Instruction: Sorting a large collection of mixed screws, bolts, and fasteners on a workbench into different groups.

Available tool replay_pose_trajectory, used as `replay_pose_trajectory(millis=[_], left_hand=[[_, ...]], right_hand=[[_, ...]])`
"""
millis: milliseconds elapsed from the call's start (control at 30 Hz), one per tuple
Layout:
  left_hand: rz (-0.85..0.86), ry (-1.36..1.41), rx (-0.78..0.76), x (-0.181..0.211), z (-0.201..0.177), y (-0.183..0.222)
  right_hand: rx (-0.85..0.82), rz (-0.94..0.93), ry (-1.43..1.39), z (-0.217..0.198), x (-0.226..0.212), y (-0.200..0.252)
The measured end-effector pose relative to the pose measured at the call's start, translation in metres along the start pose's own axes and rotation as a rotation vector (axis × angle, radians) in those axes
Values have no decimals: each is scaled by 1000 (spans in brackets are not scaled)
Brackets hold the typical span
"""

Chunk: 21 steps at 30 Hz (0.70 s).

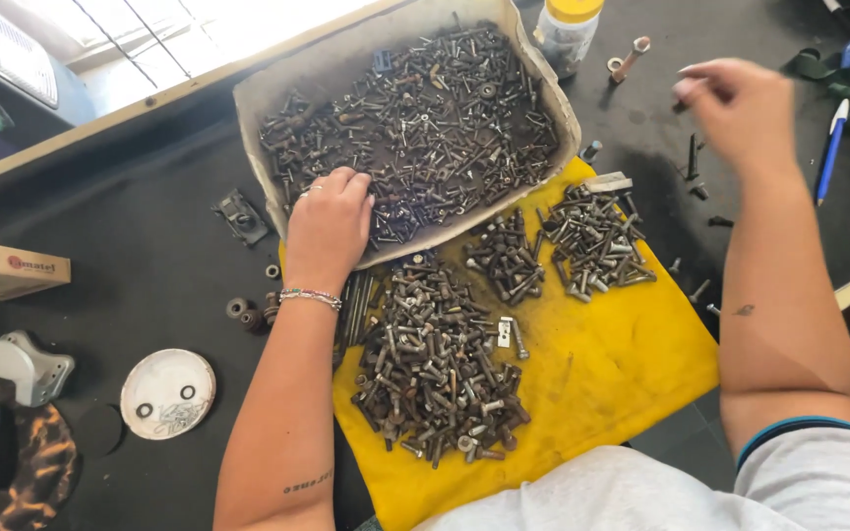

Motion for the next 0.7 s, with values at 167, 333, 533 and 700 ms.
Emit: replay_pose_trajectory(millis=[167, 333, 533, 700], left_hand=[[8, -33, 3, 1, -2, 1], [13, -43, 8, 2, -5, 0], [1, -19, -17, 2, -3, -1], [10, -23, -38, 5, -6, -2]], right_hand=[[117, 68, -69, 3, 47, 11], [79, 105, -137, 17, 32, 6], [-1, 52, -201, 37, 9, -4], [-87, 113, -175, 75, 30, -27]])
Point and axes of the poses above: each hand's wrist, its own y-axis away from the middle knuckle, its own z-axis out of the palm, x = y × z, the point moved 2 cm from there along -y, towards the middle knuckle, and after that the axes turned 10 degrees about -z, right-handed, at the moved point
